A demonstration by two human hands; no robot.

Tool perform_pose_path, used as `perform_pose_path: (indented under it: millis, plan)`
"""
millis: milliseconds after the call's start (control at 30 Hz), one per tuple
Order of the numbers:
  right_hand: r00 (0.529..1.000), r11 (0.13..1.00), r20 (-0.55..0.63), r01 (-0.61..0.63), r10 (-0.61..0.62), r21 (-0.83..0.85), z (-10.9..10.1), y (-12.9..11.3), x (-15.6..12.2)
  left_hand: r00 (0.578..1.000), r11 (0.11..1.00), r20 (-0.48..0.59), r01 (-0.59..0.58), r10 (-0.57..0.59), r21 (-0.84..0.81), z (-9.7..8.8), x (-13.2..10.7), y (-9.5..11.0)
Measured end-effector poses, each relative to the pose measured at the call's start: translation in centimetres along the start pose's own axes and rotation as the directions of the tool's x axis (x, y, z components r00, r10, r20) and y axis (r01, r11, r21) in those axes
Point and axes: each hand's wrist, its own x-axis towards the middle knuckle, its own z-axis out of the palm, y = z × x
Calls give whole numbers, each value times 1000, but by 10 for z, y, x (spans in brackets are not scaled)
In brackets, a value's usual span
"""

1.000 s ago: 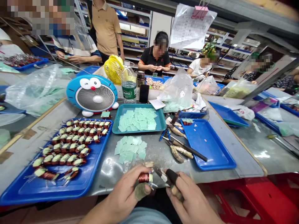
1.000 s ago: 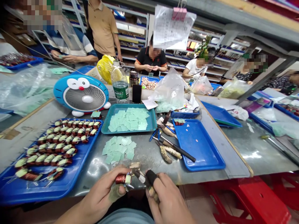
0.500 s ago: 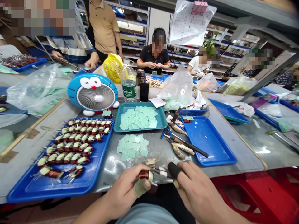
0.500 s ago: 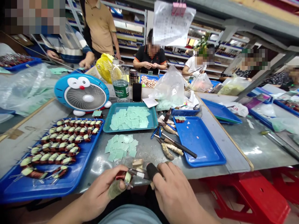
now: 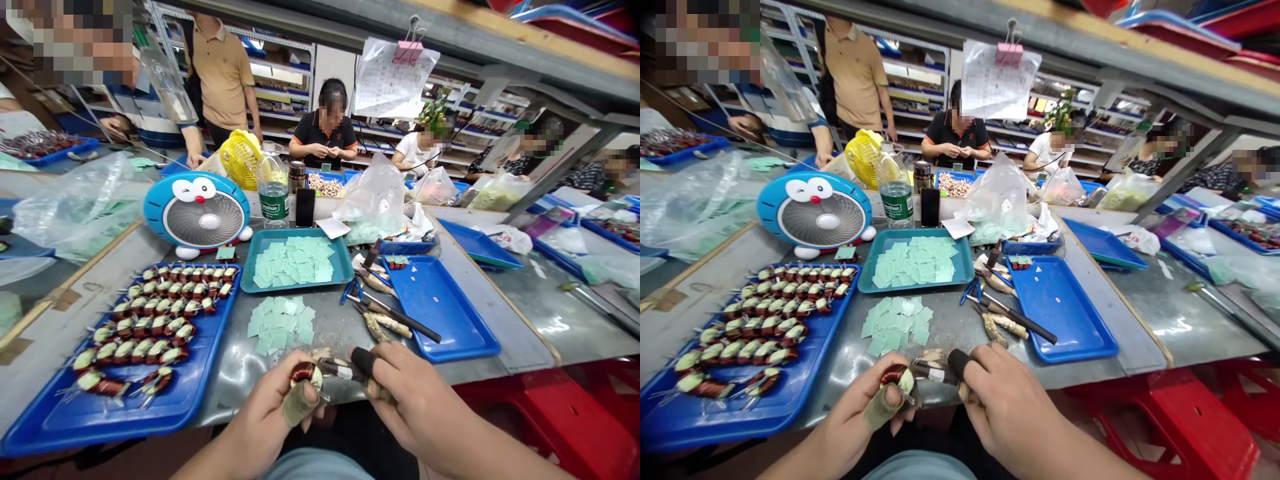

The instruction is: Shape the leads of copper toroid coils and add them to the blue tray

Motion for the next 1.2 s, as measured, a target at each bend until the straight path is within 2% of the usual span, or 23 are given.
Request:
perform_pose_path:
  millis: [133, 267, 367, 567, 667, 767, 867, 933, 1000, 1067, 1133, 1200]
  plan:
    - [1000, 997, 22, -17, 15, 78, 0, 2, 0, 999, 993, 32, 41, -38, -108, -1, -3, 1]
    - [995, 982, 59, -84, 74, 172, 18, -1, 0, 998, 968, 21, 58, -54, -244, -5, -6, -12]
    - [997, 987, 36, -71, 66, 147, 28, -2, 2, 998, 953, 42, 67, -57, -294, -10, -6, -19]
    - [999, 997, 43, -23, 20, 79, 21, 0, 5, 991, 941, 126, 87, -48, -328, -11, -2, -10]
    - [996, 997, 82, -27, 21, 74, 17, 1, 5, 980, 924, 193, 124, -56, -363, -9, 1, -6]
    - [995, 998, 98, -5, -1, 61, 18, 4, 2, 978, 906, 200, 140, -62, -400, -5, 2, -5]
    - [999, 999, 29, 29, -30, 16, 24, 8, -1, 987, 879, 152, 112, -47, -463, 7, 2, -4]
    - [997, 999, -66, 43, -45, -34, 31, 9, -4, 995, 854, 94, 81, -37, -514, 18, 1, -3]
    - [979, 993, -189, 54, -73, -104, 41, 8, -6, 998, 824, 50, 63, -42, -563, 30, 1, -3]
    - [942, 984, -320, 46, -101, -173, 54, 6, -8, 998, 798, 27, 61, -57, -600, 38, 0, -3]
    - [917, 985, -392, 14, -81, -172, 68, 4, -11, 997, 808, 26, 74, -73, -584, 39, -1, -6]
    - [927, 997, -376, -26, -4, -73, 81, 1, -16, 995, 866, 37, 95, -88, -491, 35, -2, -9]
